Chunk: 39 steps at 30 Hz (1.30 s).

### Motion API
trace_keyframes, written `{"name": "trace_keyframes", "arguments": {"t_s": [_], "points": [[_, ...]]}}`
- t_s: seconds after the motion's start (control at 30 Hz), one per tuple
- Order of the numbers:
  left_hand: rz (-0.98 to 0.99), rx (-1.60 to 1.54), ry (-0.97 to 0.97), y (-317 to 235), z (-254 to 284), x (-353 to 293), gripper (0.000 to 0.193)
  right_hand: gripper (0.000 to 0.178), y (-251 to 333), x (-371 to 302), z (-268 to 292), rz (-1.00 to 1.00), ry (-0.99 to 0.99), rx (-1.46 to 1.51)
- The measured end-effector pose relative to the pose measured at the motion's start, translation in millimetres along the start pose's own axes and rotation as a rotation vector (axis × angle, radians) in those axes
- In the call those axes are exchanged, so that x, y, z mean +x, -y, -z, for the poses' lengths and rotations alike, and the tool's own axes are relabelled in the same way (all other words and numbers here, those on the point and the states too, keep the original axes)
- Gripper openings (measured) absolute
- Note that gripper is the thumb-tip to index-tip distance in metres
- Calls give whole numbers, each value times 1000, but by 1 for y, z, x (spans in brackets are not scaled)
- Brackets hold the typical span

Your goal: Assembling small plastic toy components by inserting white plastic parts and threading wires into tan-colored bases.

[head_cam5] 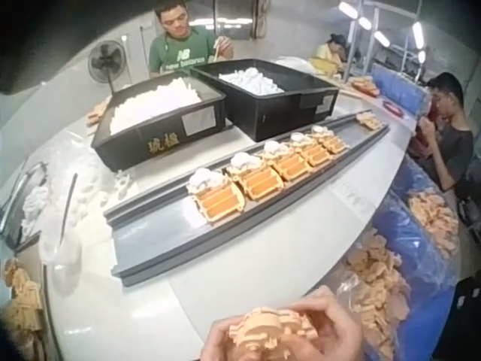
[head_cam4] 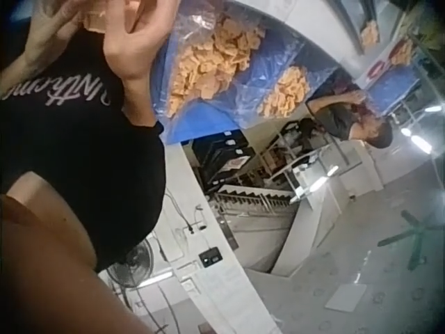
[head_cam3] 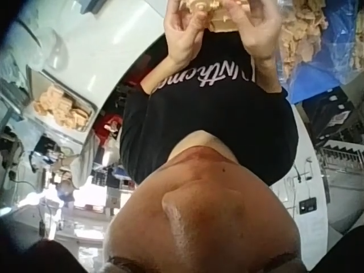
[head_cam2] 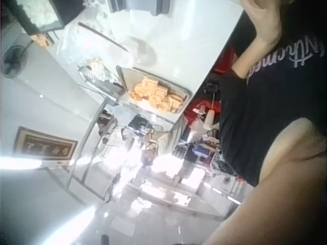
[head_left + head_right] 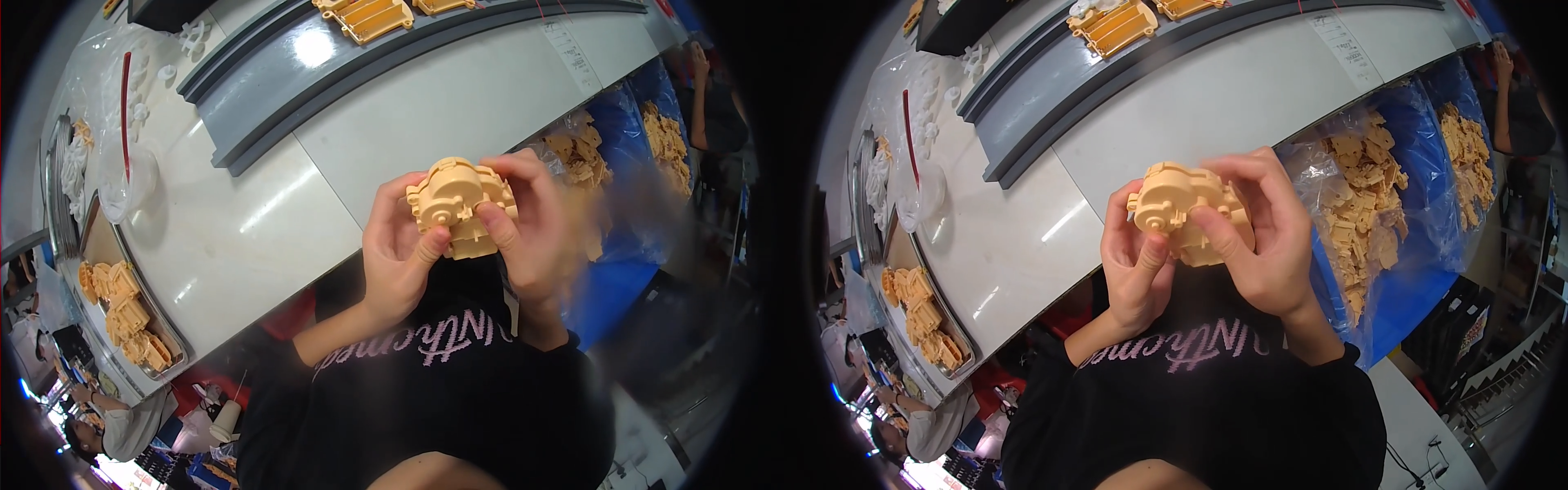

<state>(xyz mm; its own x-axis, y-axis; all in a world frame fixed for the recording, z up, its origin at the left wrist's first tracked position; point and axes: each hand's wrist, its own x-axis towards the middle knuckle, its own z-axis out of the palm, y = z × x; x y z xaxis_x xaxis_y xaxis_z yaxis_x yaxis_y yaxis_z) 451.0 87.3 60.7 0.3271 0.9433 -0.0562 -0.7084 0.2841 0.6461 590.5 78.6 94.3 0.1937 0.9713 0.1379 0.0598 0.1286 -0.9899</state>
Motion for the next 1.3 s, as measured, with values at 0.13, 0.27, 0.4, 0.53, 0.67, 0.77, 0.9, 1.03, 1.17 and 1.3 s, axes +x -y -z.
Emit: {"name": "trace_keyframes", "arguments": {"t_s": [0.13,0.27,0.4,0.53,0.67,0.77,0.9,1.03,1.17,1.3], "points": [[67,-168,-120,-7,-9,5,50,73,16,9,1,297,62,-561],[121,-351,-141,-12,-5,10,43,75,16,7,-12,306,179,-741],[95,-217,-126,-13,-2,9,36,69,28,14,-13,255,211,-716],[51,-248,-82,-8,3,7,35,62,37,15,-17,260,244,-736],[75,-264,-52,-7,3,8,49,59,38,14,-19,189,212,-701],[50,-325,75,-9,6,15,74,64,33,12,-21,222,217,-602],[-5,-238,159,-3,22,18,108,70,33,9,-27,292,256,-513],[-17,-146,152,-20,34,16,115,72,36,13,-34,309,355,-532],[-43,-201,96,-25,33,12,113,73,34,14,-41,345,303,-517],[-89,-207,45,-32,36,12,110,71,43,19,-48,319,314,-528]]}}
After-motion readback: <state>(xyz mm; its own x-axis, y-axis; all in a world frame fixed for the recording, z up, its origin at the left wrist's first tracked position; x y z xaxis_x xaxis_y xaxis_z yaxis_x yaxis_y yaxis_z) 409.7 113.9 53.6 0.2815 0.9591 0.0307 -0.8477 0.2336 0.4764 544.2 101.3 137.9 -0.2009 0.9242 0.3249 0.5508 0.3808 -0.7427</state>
